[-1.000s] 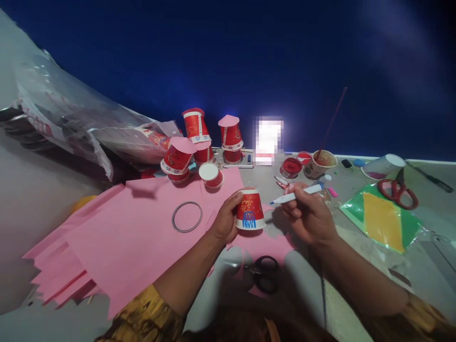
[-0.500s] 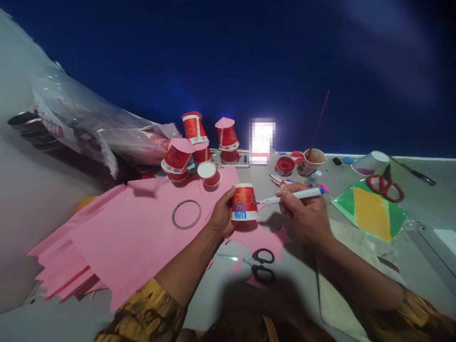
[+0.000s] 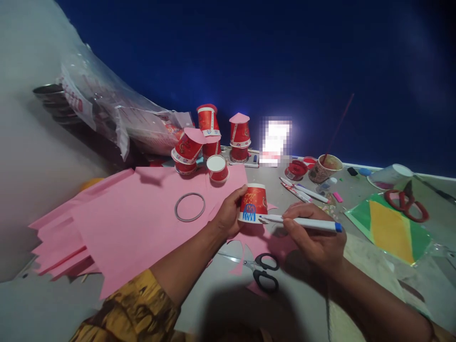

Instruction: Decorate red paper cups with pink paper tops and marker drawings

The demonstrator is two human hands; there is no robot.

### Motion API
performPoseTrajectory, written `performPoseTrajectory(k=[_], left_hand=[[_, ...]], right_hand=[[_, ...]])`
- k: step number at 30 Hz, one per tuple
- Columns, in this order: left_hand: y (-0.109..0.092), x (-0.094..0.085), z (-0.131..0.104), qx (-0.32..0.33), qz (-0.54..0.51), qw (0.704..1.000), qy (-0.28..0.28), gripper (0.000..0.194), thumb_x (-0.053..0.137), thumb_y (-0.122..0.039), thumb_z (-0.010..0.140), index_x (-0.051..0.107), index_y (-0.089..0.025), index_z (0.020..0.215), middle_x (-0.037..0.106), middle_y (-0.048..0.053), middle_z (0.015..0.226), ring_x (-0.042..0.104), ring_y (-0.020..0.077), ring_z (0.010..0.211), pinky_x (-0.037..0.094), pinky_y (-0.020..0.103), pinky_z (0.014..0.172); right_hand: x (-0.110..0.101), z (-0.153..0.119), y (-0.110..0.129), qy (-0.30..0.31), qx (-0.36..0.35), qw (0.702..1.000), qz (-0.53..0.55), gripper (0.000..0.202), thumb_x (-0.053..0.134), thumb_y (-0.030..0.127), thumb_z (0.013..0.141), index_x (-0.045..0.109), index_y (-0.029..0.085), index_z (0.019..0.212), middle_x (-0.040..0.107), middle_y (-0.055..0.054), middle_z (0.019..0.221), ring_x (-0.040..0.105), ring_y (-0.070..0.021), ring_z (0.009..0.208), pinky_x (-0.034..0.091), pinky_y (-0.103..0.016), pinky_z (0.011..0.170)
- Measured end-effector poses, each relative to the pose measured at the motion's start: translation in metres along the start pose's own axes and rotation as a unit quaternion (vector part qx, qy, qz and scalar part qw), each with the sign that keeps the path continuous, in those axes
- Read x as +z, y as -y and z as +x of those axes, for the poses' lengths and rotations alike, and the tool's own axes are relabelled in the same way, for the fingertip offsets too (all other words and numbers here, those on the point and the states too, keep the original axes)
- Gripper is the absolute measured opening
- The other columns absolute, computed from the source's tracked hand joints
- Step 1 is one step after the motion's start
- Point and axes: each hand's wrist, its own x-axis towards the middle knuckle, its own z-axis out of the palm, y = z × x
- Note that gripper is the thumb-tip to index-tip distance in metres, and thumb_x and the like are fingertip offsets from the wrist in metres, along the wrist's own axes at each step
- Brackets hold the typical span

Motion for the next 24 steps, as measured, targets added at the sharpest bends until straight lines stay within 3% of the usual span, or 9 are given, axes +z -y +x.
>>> performPoseTrajectory(k=[5,14,24], left_hand=[[0.0012,0.0,0.0013,0.008,-0.007,1.0,-0.004,0.039,0.056,-0.04,0.102,0.073,-0.005,0.099,0.077,0.016,0.08,0.075,0.024,0.069,0.061,0.034,0.068],[0.0031,-0.0041,0.0028,0.018,-0.022,1.0,0.006,0.031,0.066,-0.037,0.097,0.073,-0.007,0.103,0.078,0.014,0.086,0.076,0.024,0.074,0.062,0.035,0.077],[0.0005,-0.0005,0.0006,0.007,-0.012,1.0,-0.005,0.036,0.061,-0.039,0.099,0.073,-0.006,0.1,0.078,0.015,0.082,0.076,0.0253,0.072,0.064,0.039,0.079]], right_hand=[[0.0003,0.0003,-0.0019,0.012,-0.014,1.0,-0.005,0.016,0.07,0.006,0.087,0.072,0.022,0.085,0.074,0.0,0.072,0.069,-0.0159,0.061,0.057,-0.029,0.061],[-0.0009,-0.0006,-0.0032,-0.001,0.035,0.999,-0.011,0.011,0.069,0.014,0.089,0.073,0.023,0.083,0.074,-0.002,0.071,0.069,-0.018,0.061,0.055,-0.03,0.057],[-0.0033,0.0014,-0.0031,0.02,0.018,0.999,-0.02,0.012,0.068,0.015,0.09,0.071,0.023,0.081,0.071,-0.001,0.065,0.065,-0.0169,0.057,0.053,-0.03,0.055]])
